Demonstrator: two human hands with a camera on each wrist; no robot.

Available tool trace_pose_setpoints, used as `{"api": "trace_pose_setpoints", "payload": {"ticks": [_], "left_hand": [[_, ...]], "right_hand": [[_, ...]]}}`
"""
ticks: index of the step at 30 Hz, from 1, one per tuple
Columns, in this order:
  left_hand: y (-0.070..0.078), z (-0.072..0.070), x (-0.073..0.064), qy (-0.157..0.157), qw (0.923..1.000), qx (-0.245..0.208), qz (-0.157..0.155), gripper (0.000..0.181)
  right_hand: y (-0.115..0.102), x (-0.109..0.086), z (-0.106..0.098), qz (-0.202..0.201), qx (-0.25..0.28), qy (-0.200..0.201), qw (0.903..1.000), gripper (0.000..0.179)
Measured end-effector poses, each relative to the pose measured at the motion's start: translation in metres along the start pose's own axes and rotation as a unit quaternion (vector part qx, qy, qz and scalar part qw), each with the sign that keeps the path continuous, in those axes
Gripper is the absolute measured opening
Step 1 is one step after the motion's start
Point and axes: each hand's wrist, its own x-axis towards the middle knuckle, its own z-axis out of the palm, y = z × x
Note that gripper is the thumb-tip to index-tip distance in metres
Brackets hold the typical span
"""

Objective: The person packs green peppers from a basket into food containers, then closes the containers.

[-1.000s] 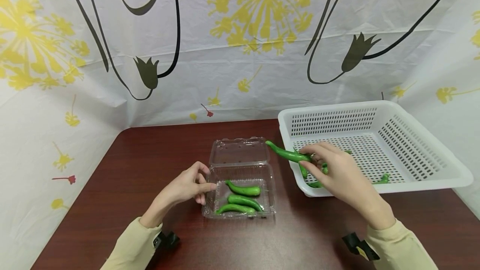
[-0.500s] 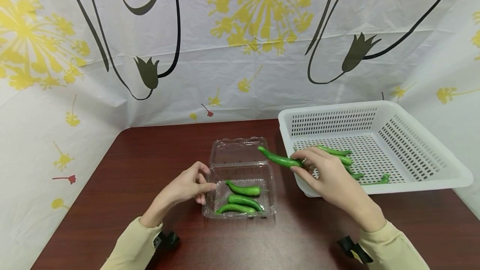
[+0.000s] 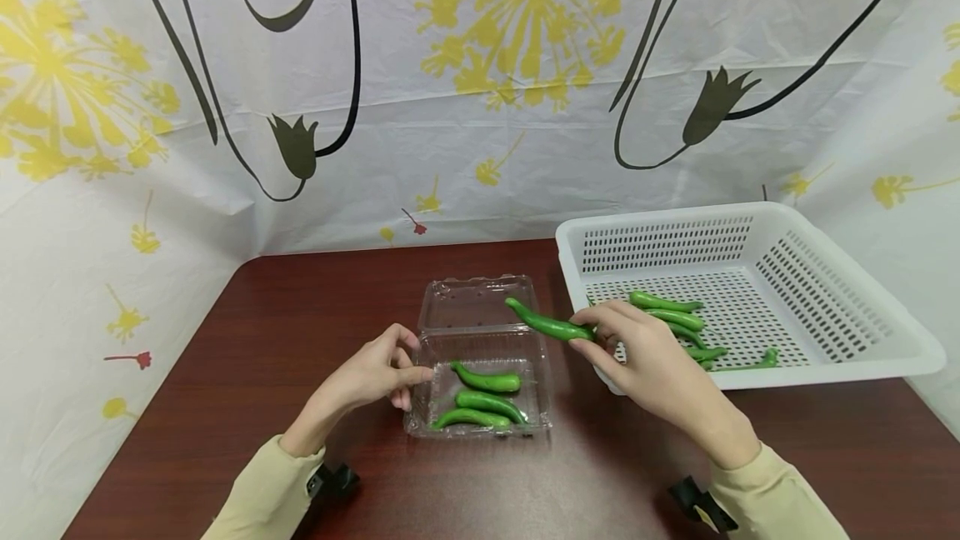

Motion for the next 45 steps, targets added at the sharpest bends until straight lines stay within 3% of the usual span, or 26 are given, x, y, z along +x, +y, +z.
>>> {"api": "trace_pose_setpoints", "payload": {"ticks": [10,21,32,40,45], "left_hand": [[0.000,0.000,-0.001,0.000,0.9999,-0.012,0.002,0.043],[-0.002,0.001,-0.002,-0.004,0.9999,-0.014,0.005,0.043],[-0.002,0.000,-0.001,-0.003,1.0000,-0.007,0.005,0.043],[0.000,0.000,-0.001,-0.002,1.0000,0.003,0.004,0.044],[0.000,0.000,-0.001,-0.002,1.0000,0.003,0.004,0.043]], "right_hand": [[-0.006,-0.001,0.006,0.018,0.011,-0.008,0.9997,0.041],[-0.010,-0.002,0.015,-0.008,0.033,-0.011,0.9994,0.043],[-0.014,-0.004,0.024,-0.005,0.054,-0.017,0.9984,0.041],[-0.015,-0.005,0.033,-0.034,0.068,-0.030,0.9967,0.018],[-0.018,-0.005,0.036,-0.036,0.070,-0.036,0.9962,0.025]]}}
